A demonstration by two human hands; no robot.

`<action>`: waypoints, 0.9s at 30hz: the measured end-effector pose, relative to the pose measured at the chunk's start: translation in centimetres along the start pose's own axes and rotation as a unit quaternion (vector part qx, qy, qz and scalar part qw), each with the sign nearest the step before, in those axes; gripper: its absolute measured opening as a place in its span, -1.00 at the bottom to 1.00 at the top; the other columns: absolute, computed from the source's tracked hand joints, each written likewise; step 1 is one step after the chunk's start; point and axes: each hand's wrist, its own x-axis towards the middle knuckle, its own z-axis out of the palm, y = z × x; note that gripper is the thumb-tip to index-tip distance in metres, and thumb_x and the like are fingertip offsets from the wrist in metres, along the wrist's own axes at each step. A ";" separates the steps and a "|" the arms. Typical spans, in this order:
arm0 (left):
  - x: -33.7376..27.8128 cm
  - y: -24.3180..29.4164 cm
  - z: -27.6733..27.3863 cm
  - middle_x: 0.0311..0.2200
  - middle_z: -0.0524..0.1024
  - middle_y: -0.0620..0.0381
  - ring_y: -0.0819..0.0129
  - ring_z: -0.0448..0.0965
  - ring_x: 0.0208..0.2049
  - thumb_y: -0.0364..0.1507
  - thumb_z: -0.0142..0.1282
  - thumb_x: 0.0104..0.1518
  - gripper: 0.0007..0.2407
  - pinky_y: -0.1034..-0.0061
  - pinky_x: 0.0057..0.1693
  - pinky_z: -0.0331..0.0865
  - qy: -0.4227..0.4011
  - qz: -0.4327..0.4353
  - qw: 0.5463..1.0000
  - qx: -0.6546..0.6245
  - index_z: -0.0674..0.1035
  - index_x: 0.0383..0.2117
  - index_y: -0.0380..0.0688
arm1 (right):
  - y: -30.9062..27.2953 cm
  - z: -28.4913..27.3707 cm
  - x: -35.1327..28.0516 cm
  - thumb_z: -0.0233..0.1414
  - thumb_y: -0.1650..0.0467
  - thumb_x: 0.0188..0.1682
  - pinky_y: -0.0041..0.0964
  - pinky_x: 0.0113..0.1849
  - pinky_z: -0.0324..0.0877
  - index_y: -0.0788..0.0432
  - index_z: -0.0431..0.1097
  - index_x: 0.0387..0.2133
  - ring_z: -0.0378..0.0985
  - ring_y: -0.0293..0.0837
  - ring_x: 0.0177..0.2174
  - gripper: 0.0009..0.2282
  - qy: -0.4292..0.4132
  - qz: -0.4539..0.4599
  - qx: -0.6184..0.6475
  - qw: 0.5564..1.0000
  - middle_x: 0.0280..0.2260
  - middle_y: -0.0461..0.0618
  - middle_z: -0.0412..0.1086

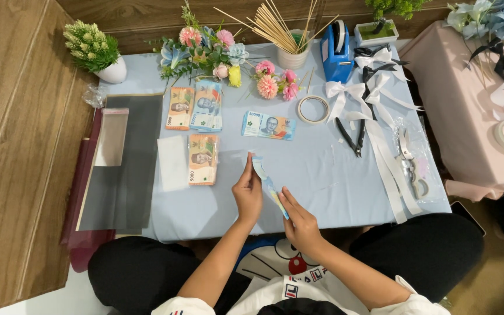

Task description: Arranging banknotes and inserting them into plastic sleeves to prepare for a money bouquet.

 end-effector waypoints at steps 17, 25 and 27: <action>-1.0 -1.4 1.2 -0.10 0.63 -0.13 0.49 0.57 -0.11 -0.68 -0.04 0.21 -0.56 0.46 -0.12 0.53 0.024 0.056 0.994 0.086 0.45 0.24 -0.02 | -1.7 -0.4 2.9 -0.11 0.67 0.03 -0.22 -0.17 0.58 0.32 0.31 0.19 0.58 0.13 -0.07 -0.58 0.008 -0.028 -0.066 0.997 0.13 0.38 0.34; -1.0 -1.8 1.1 0.04 0.50 -0.22 0.18 0.57 0.02 -0.68 -0.04 0.23 -0.55 0.40 -0.07 0.57 0.029 0.068 0.992 0.101 0.39 0.27 -0.06 | -1.9 0.0 2.7 -0.12 0.66 0.03 -0.27 -0.20 0.59 0.32 0.31 0.19 0.62 0.10 -0.12 -0.58 -0.006 -0.033 -0.095 0.995 0.12 0.38 0.35; -1.1 -1.4 1.2 0.02 0.49 -0.26 0.13 0.57 0.01 -0.69 -0.05 0.22 -0.54 0.39 -0.07 0.58 0.031 0.076 0.991 0.106 0.38 0.28 -0.09 | -2.2 0.0 2.8 -0.14 0.66 0.03 -0.26 -0.20 0.59 0.33 0.30 0.19 0.62 0.10 -0.13 -0.58 -0.004 -0.028 -0.095 0.995 0.12 0.40 0.34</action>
